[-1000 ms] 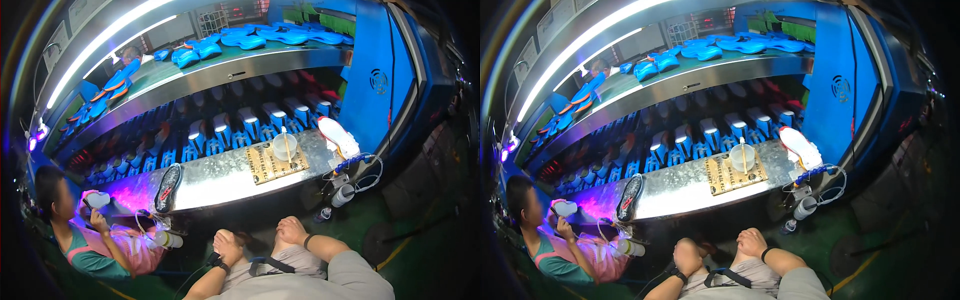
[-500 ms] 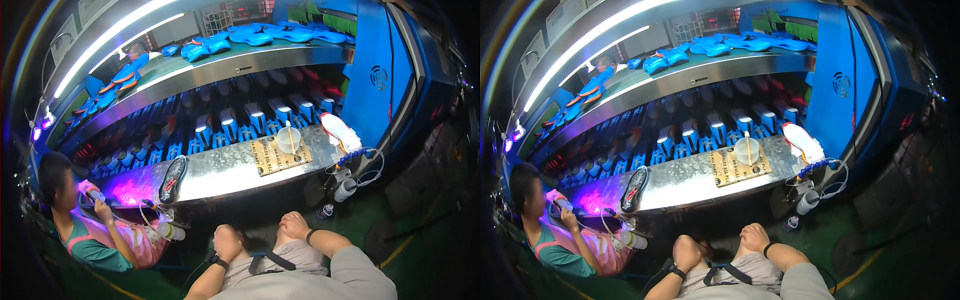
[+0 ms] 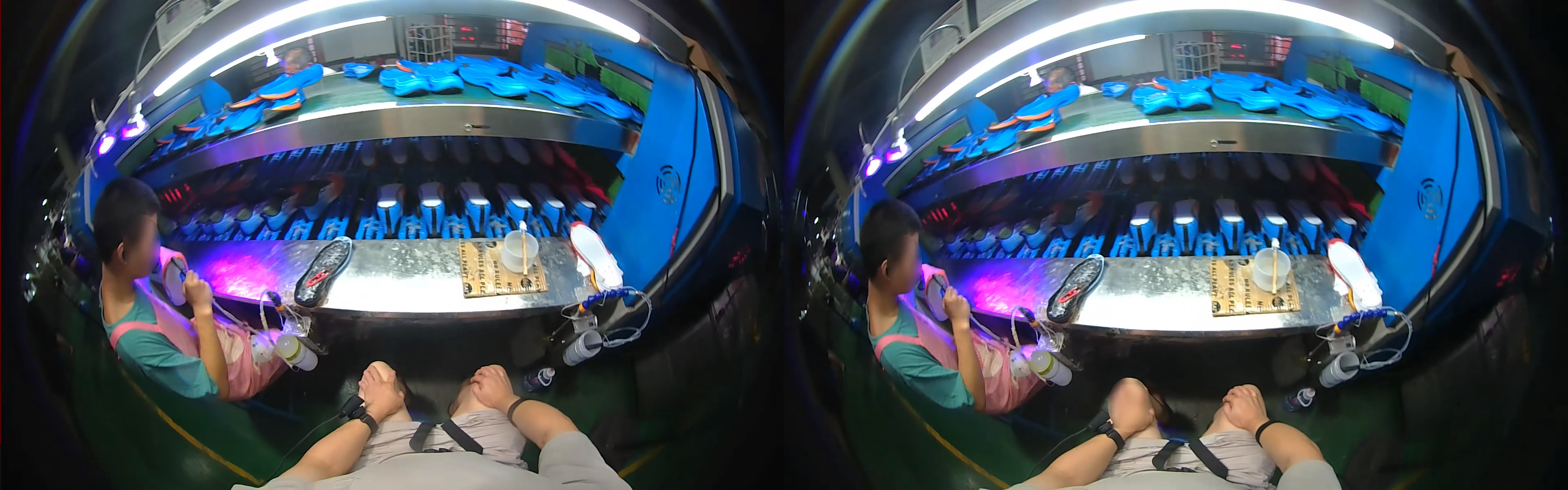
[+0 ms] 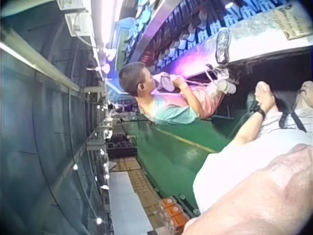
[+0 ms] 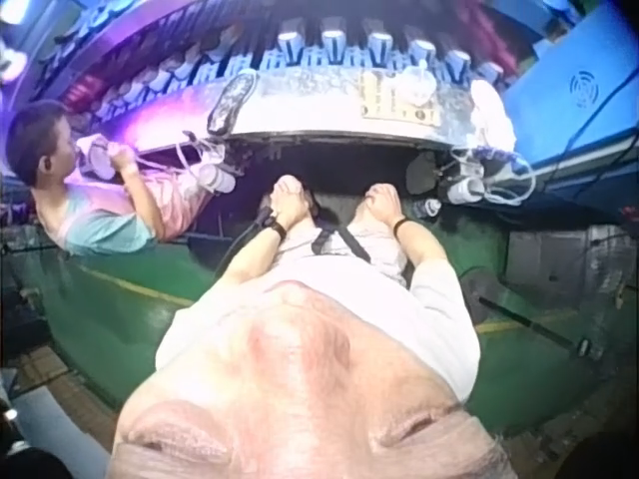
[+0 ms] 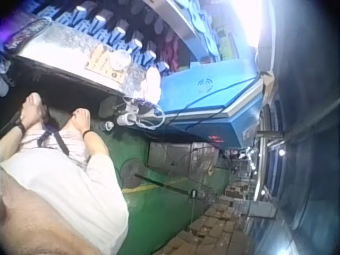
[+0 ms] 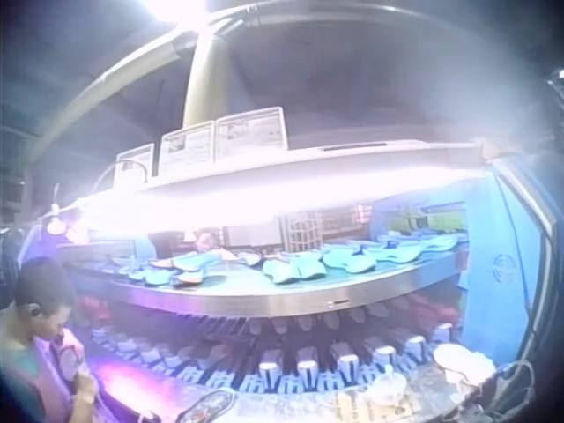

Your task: The recorder uses a brush to apply an adhesive coating to the bottom of blue shoe soles as part of a manufacturing process.

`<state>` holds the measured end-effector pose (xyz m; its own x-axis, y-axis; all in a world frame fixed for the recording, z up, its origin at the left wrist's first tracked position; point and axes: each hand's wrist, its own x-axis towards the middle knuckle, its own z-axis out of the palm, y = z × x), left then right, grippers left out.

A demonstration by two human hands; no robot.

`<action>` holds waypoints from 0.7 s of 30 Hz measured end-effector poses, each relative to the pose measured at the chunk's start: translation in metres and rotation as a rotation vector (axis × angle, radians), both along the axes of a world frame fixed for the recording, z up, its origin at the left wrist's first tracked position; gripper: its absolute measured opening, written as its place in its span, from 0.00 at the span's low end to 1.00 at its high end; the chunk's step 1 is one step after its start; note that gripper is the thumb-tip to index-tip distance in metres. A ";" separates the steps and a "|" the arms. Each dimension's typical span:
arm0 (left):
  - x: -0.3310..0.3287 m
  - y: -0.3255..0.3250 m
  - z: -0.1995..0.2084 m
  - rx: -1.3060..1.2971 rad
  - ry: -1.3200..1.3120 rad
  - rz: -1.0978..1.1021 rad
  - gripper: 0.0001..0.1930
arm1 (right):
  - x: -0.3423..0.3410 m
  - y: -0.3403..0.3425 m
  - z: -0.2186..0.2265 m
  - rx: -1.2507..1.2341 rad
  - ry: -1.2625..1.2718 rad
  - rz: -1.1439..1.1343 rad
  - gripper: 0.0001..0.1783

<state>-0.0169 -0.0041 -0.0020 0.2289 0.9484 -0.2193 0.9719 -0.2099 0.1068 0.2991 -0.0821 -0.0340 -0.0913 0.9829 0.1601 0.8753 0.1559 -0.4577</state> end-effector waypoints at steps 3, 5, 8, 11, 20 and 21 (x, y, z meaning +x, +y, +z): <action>-0.001 0.000 -0.003 -0.002 -0.004 0.009 0.35 | 0.000 -0.001 0.004 0.045 -0.045 0.015 0.14; -0.002 -0.001 -0.006 0.018 0.015 0.005 0.35 | -0.002 0.000 0.004 0.053 -0.059 0.035 0.14; 0.001 -0.004 0.001 0.029 0.055 -0.020 0.36 | 0.000 0.001 -0.003 0.024 -0.040 0.020 0.14; -0.005 -0.014 0.002 0.020 0.060 0.016 0.37 | -0.007 0.005 -0.001 0.063 -0.061 0.043 0.13; 0.010 -0.036 0.007 0.117 0.132 -0.069 0.31 | -0.002 -0.006 -0.015 0.091 -0.002 0.036 0.11; 0.008 -0.040 0.008 0.109 0.121 -0.079 0.31 | -0.003 -0.006 -0.012 0.089 -0.006 0.071 0.11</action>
